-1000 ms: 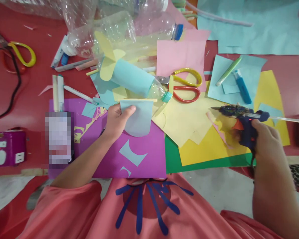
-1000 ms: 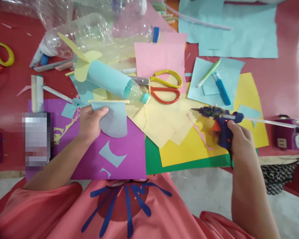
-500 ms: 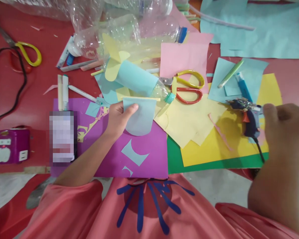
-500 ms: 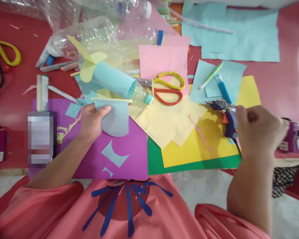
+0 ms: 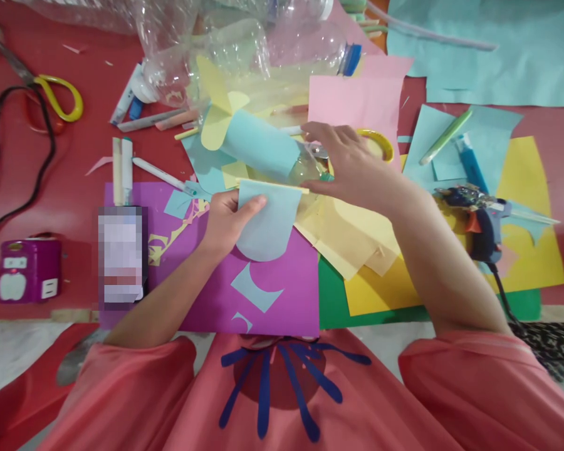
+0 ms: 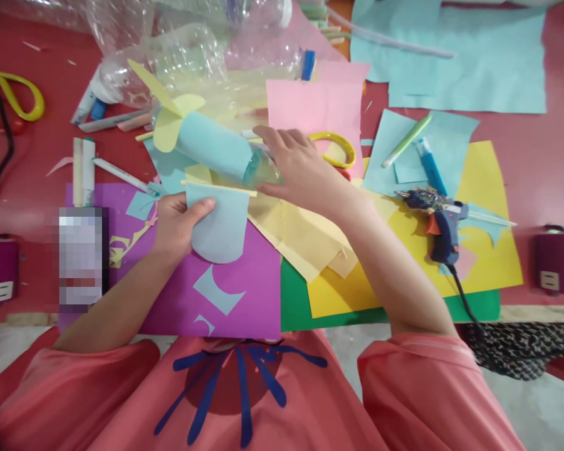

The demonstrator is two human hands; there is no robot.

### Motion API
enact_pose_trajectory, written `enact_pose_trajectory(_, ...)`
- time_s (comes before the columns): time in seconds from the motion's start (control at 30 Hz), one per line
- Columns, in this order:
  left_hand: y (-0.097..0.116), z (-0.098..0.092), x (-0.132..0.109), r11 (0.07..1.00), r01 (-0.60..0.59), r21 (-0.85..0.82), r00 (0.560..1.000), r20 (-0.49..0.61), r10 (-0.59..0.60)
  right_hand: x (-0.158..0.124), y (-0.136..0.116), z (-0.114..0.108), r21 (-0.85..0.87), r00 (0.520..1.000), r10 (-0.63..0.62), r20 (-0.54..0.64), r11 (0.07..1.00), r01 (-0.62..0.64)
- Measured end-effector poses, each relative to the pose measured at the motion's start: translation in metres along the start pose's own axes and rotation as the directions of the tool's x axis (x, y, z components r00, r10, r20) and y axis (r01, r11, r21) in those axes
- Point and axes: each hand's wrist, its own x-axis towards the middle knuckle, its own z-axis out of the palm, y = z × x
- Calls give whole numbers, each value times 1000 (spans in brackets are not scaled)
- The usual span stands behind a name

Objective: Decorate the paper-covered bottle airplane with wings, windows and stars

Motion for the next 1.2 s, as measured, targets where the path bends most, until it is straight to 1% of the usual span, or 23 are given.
enact_pose_trajectory(0.07,0,0,1,1000,-4,-8,1000,1,4,10,6,2,5,996,-26,86,1000,26)
enact_pose_trajectory(0.13,1,0,1,1000,-7,-14,1000,1,7,15,8,1,-35,989,-26,145,999,31)
enact_pose_trajectory(0.27,8,1,-2,997,58,-47,997,48,-56,13,-1,-16,-185,976,15,217,982,26)
enact_pose_trajectory(0.37,15,4,-9,987,150,-59,981,133,-141,-3,-12,-31,-263,986,52,159,965,-9)
enact_pose_trajectory(0.43,18,7,-14,978,201,-52,963,194,-188,-18,-17,-35,-292,992,76,97,956,-45)
enact_pose_trajectory(0.53,19,10,-19,970,243,-22,944,236,-231,-41,-20,-31,-297,997,78,-5,952,-76)
enact_pose_trajectory(0.67,17,12,-21,944,329,1,904,290,-315,-58,-15,-20,-287,997,49,-60,956,-64)
enact_pose_trajectory(0.77,16,14,-21,929,369,-9,887,303,-349,-61,-11,-16,-328,994,2,-112,944,-39)
enact_pose_trajectory(0.87,16,15,-21,924,382,-21,882,308,-358,-62,-8,-12,-362,985,-61,-160,932,-1)
enact_pose_trajectory(1.03,13,15,-18,918,395,-39,884,286,-369,-65,-5,-6,-326,990,21,-143,943,-67)
enact_pose_trajectory(1.2,10,15,-17,927,374,-35,906,229,-356,-66,-7,-2,-319,989,31,-142,945,-75)
